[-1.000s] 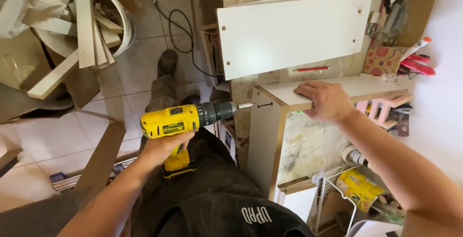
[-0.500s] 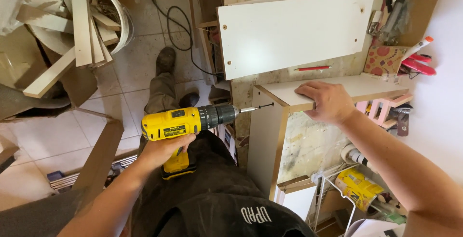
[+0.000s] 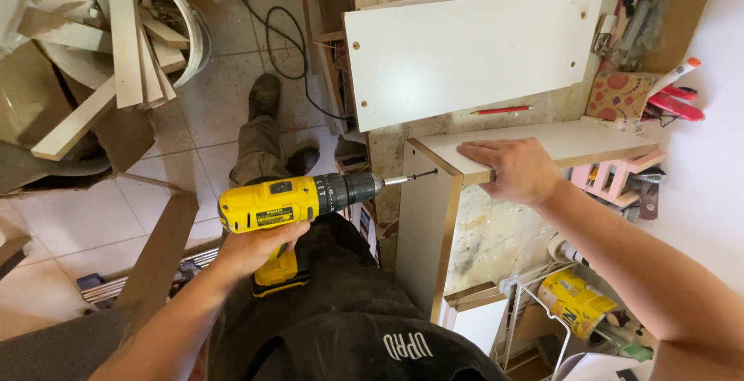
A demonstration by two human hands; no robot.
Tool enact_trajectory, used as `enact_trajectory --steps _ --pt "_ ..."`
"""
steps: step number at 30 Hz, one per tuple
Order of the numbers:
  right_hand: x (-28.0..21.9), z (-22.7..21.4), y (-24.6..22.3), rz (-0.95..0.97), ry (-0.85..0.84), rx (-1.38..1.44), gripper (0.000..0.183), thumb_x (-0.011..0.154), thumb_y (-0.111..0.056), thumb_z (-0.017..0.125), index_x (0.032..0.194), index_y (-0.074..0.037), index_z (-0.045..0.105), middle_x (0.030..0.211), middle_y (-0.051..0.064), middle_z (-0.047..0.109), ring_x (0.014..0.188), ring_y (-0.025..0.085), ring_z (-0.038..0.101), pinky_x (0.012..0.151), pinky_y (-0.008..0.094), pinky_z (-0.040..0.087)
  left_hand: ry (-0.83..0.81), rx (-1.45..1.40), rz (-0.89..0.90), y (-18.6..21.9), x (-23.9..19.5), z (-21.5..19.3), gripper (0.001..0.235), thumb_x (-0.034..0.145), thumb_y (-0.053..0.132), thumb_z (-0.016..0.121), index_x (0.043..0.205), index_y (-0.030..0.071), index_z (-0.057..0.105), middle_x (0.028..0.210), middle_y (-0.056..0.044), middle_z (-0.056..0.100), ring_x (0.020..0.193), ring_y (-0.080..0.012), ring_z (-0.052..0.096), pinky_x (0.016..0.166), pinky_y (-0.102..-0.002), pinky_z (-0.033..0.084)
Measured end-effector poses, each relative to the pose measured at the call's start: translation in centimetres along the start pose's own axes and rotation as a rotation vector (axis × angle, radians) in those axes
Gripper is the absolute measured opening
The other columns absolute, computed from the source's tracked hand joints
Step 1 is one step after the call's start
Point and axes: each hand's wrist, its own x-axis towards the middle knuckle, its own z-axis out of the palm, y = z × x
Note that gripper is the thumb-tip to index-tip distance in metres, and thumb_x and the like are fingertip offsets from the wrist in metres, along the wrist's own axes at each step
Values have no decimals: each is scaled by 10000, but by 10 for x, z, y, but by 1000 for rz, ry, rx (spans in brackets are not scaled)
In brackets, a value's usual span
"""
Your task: Assembling a wooden structure by aligning white melamine boards and fastening them with screws using a cordless power drill.
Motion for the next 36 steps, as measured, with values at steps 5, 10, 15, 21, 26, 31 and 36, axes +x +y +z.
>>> enact_trajectory --steps 5,10,15,21,26,31,36 --pt "-1 0 0 -13 -1 -5 479 842 -396 765 1319 -375 739 1260 -129 783 1080 161 773 827 363 625 15 -2 -31 2 -1 0 400 999 174 726 612 74 696 512 -68 678 434 -168 588 606 -336 517" --pt "-1 -1 -1 -21 -1 -18 479 854 -402 761 1332 -390 736 1264 -134 782 1077 147 774 828 343 622 15 23 -72 1 1 0 400 1006 199 718 623 86 704 516 -61 683 443 -163 586 616 -340 519" --pt "1 -3 -1 -30 9 -14 476 855 -358 767 1330 -380 738 1255 -120 787 1087 143 771 822 334 621 -10 -58 -112 -7 5 -3 452 1030 192 692 592 83 672 510 -56 649 463 -156 559 635 -330 500" --pt "-2 4 1 -25 28 -14 451 882 -363 758 1331 -402 730 1249 -130 784 1091 123 767 808 318 618 26 -134 -135 3 8 4 440 1021 169 710 594 71 665 525 -81 658 479 -187 571 645 -346 506" --pt "-2 7 3 -48 36 3 441 894 -402 748 1333 -364 732 1260 -101 786 1117 139 760 834 345 626 -6 -131 -167 8 13 4 474 1034 197 690 584 53 645 498 -88 626 444 -192 560 612 -350 506" --pt "-3 13 3 -46 45 4 465 882 -408 750 1343 -360 722 1267 -99 783 1122 131 758 834 349 628 33 -234 -224 15 11 10 435 1027 190 707 619 57 642 507 -105 626 453 -216 593 603 -375 522" --pt "-2 13 3 -70 40 -17 442 901 -396 758 1335 -322 728 1271 -72 781 1137 141 753 843 346 625 54 -319 -248 1 8 8 283 1016 119 698 770 -18 668 524 -139 590 437 -254 591 526 -411 517"
